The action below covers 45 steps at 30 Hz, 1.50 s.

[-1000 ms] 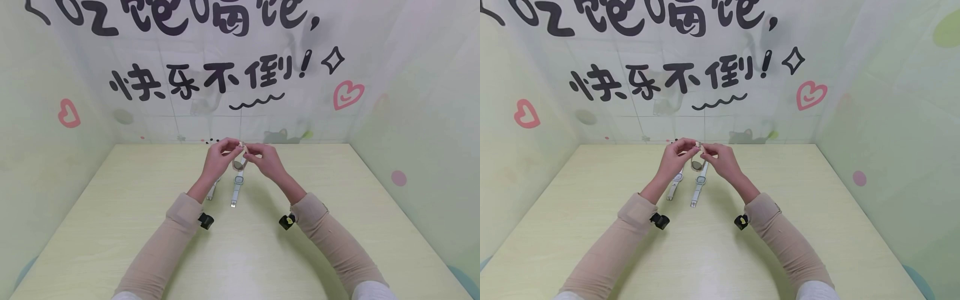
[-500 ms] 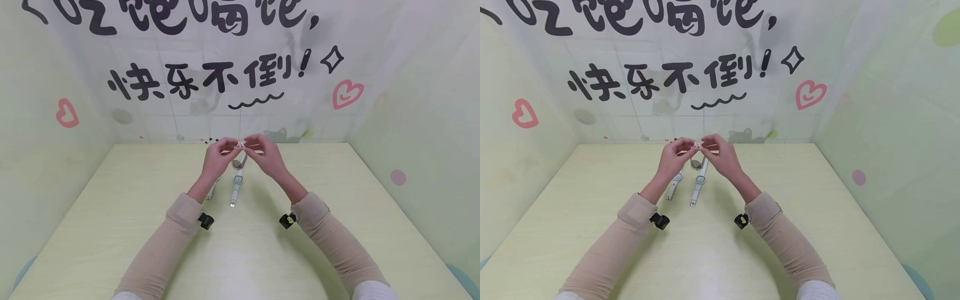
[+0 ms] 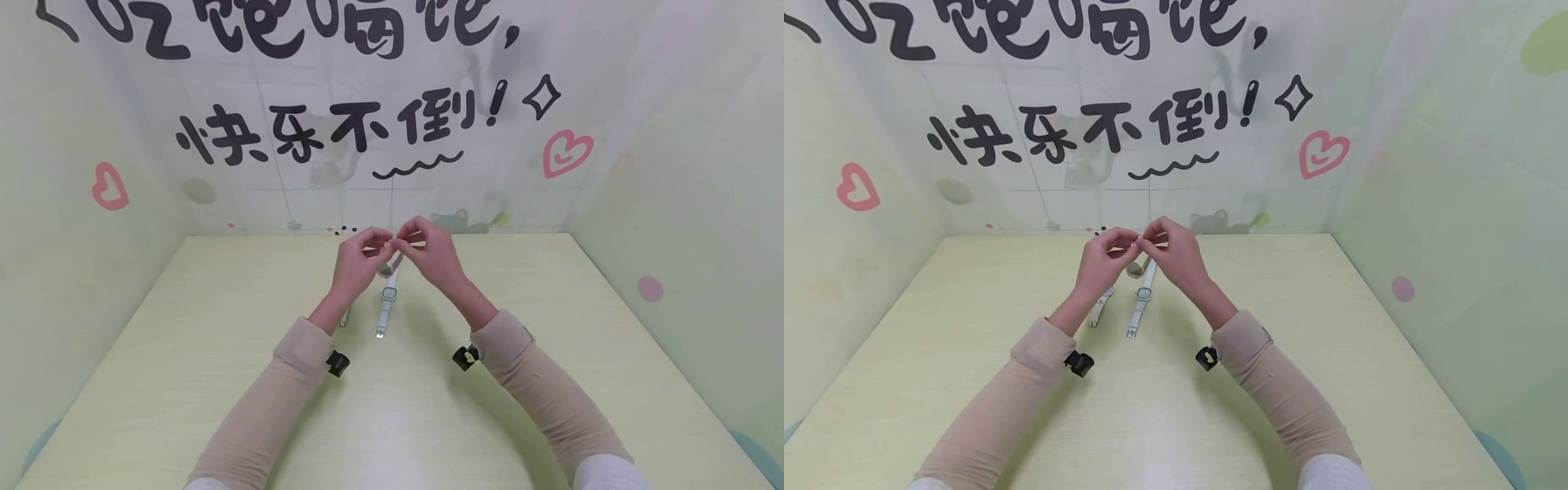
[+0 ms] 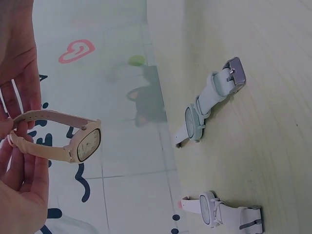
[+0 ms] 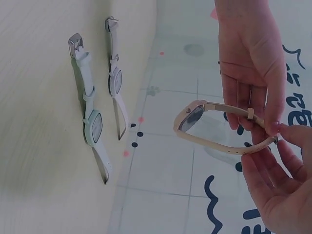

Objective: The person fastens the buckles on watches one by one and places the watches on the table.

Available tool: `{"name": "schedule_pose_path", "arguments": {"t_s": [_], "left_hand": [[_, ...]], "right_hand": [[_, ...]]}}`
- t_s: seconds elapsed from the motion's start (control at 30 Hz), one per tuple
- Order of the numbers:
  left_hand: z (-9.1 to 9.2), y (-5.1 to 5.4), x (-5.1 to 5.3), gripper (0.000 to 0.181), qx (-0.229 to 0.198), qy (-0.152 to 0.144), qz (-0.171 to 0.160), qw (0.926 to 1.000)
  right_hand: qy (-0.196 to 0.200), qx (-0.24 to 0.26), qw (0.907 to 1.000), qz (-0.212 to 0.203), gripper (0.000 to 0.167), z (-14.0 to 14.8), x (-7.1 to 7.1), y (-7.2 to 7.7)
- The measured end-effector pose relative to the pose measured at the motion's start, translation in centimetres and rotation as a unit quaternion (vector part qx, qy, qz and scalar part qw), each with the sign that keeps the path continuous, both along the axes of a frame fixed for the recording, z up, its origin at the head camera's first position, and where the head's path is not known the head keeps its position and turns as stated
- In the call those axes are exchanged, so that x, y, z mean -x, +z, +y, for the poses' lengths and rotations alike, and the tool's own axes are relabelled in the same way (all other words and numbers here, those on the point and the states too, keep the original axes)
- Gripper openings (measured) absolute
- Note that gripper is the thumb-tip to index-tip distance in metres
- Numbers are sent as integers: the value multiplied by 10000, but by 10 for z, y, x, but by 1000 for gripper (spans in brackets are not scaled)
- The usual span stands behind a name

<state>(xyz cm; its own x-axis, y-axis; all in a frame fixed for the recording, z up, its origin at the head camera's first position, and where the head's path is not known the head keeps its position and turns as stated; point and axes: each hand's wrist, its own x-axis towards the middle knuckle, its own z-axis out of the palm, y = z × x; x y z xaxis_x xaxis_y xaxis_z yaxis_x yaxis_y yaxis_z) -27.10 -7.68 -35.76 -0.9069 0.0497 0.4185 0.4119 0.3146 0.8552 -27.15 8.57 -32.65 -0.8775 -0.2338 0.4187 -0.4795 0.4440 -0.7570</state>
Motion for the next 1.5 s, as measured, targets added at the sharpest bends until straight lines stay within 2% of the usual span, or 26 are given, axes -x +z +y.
{"name": "schedule_pose_path", "arguments": {"t_s": [0.23,0.5,0.67,0.8,0.97,1.07,1.17,1.33,1.5], "left_hand": [[3,-3,-1,18,290,94,109,9995],[6,-2,-2,18,555,76,297,9980],[8,-2,-2,17,823,151,320,9960],[10,-2,-2,16,1314,332,426,9899],[12,0,-3,16,2162,651,670,9719],[13,1,-4,17,2487,768,736,9627],[12,0,-4,17,2588,809,592,9607],[8,-4,-3,15,2544,824,226,9633],[7,-4,-3,16,2659,779,272,9605]], "right_hand": [[-146,-125,9997,117,13,-2,0,-3],[-315,57,9986,430,7,-1,-1,-7],[-349,209,9980,482,5,0,0,-10],[-387,244,9974,553,5,1,0,-14],[-417,187,9967,664,5,1,1,-17],[-493,112,9962,707,7,1,1,-17],[-562,133,9962,657,12,1,1,-15],[-542,325,9969,475,17,2,-1,-12],[-427,566,9971,293,15,2,-1,-14]]}}
